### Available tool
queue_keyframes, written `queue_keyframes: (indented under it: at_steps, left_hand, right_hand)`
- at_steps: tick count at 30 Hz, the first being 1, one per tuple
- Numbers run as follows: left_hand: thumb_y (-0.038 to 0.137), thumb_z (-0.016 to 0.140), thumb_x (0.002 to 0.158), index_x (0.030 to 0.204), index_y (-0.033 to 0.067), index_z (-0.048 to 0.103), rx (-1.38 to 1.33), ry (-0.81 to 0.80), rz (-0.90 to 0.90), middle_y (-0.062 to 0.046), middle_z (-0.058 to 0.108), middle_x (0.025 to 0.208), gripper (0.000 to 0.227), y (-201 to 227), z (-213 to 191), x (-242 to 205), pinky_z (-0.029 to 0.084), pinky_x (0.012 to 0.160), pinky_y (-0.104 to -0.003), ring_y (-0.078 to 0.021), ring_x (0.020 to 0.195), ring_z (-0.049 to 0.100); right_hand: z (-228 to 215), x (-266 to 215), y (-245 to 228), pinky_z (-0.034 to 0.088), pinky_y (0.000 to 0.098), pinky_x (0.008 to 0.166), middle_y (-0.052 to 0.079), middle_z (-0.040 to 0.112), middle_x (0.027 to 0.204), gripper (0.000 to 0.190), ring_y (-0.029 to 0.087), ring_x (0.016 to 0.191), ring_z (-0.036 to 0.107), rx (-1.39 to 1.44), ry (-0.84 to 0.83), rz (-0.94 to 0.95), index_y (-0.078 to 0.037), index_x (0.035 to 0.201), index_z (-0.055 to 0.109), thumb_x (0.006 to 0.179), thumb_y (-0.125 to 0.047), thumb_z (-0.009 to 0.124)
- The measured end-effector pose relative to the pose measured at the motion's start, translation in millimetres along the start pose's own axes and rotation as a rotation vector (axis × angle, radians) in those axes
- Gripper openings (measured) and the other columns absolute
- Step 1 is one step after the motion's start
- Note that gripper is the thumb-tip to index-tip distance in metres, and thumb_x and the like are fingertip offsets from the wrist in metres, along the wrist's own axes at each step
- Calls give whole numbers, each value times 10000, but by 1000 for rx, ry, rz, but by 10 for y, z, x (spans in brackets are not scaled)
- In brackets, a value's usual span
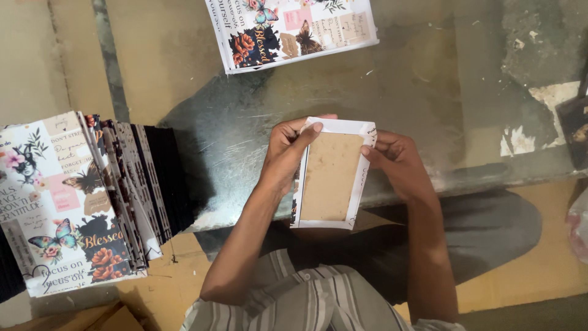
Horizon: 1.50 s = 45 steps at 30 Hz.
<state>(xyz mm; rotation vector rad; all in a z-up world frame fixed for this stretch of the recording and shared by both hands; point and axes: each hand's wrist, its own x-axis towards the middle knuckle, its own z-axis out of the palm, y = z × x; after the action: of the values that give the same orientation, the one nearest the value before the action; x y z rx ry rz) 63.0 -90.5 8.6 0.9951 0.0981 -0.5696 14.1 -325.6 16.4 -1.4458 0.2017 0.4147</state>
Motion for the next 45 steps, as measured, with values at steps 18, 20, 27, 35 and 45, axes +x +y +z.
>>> queue_keyframes:
  at_steps: [18,20,27,35,45]
  left_hand:
    - [30,737,924,1085,28,817,813,-6,172,-99,791,898,179,303,-369,-104,543,673,-355,-176,759,686]
    - [8,722,883,1038,40,820,975,-8,387,-72,790,1019,186,299,-354,-116,564,709,-346,-188,851,741]
    - [211,797,843,1322,19,606,1238,-189,658,-219,609,1410,550,348,-335,-145,432,1117,-462,-445,1348,535]
    - [178,691,990,1399,45,579,1280,-299,548,-146,640,1420,444,114,-349,-275,453,1188,-437,-325,1341,599]
    - [42,635,922,1415,36,597,1457,-309,652,-140,675,1376,494,-68,-351,-454,459,1160,-406,-285,1302,640]
  right_hand:
    - [92,18,-48,574,275,880,72,771,1089,295,102,978,711,-88,52,-49,10,1223,683,941,-69,716]
    - [133,-6,-102,548,293,903,50,777,1111,229,144,979,694,-407,149,-261,-63,1124,715,899,-57,759]
    - [220,-84,-27,520,345,848,-10,788,1147,117,234,916,649,-1005,259,-557,-136,960,775,895,-39,785]
    - [212,-18,-205,443,447,1075,173,592,1349,615,362,1242,564,-977,-6,-518,-25,1330,538,858,-291,829]
    - [271,-52,-107,340,471,1214,196,497,1533,786,352,1439,451,-1296,-246,-557,17,1533,402,937,-415,677]
